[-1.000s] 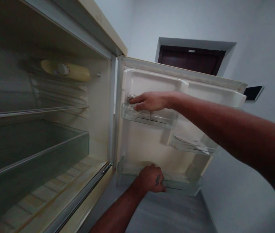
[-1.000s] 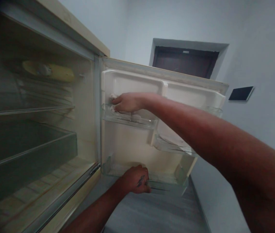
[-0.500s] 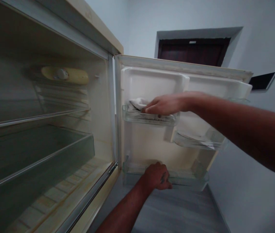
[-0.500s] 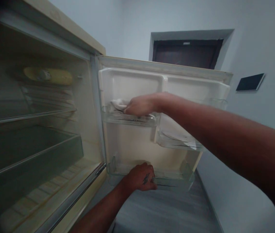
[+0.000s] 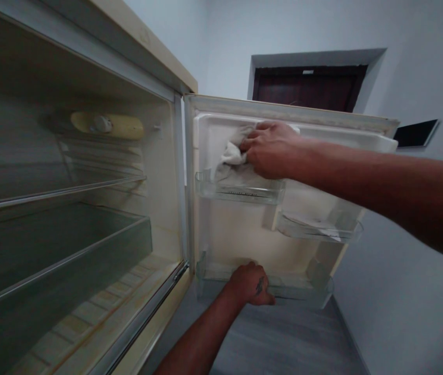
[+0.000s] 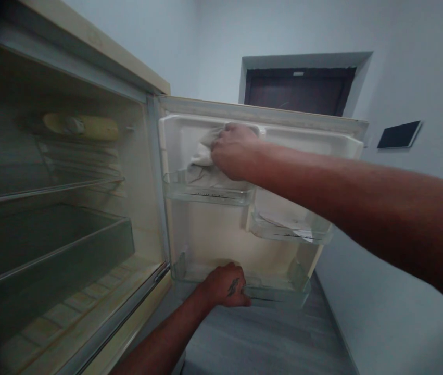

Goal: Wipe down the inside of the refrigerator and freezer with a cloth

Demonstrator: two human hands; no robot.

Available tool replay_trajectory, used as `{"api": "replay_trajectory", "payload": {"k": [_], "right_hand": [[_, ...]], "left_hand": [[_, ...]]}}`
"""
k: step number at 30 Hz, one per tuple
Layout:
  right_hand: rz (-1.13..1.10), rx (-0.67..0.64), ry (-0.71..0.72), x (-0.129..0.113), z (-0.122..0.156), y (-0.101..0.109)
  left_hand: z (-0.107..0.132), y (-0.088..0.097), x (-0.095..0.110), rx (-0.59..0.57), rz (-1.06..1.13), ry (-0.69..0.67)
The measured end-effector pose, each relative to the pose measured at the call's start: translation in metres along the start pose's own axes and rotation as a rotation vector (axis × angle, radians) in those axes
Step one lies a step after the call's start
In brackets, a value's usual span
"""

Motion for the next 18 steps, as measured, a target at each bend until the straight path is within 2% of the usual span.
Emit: {"api": "replay_trajectory", "payload": {"k": [3, 5, 10, 14, 18], "right_hand": [[0.127, -0.035, -0.027, 0.012, 0.013, -0.003], [0.048, -0.041, -0.045, 0.011, 0.014, -0.009], [-0.258, 0.074, 0.121, -0.024, -0.008, -0.020], [-0.218, 0.118, 0.169, -0.039, -0.020, -0.012], [-0.086, 0.093, 0.115, -0.021, -0.004, 0.001]], "left_hand": [[-0.003, -0.002, -0.002, -0.004, -0.020, 0.031], [-0.004, -0.003, -0.002, -0.003, -0.025, 0.039], [-0.004, -0.005, -0.001, 0.007, -0.028, 0.031], [0.000, -0.004, -0.001, 0.019, -0.015, 0.030], [0.002, -0.002, -0.001, 0.013, 0.008, 0.043]]}}
Point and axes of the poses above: each hand's wrist, its own z-axis away from the middle knuckle, its own y-axis out of the back of the hand, x = y × z, the point moved 4 cm from there along -z, towards the middle knuckle, and after that the axes turned 15 degrees about -y, right-handed, at the moved point
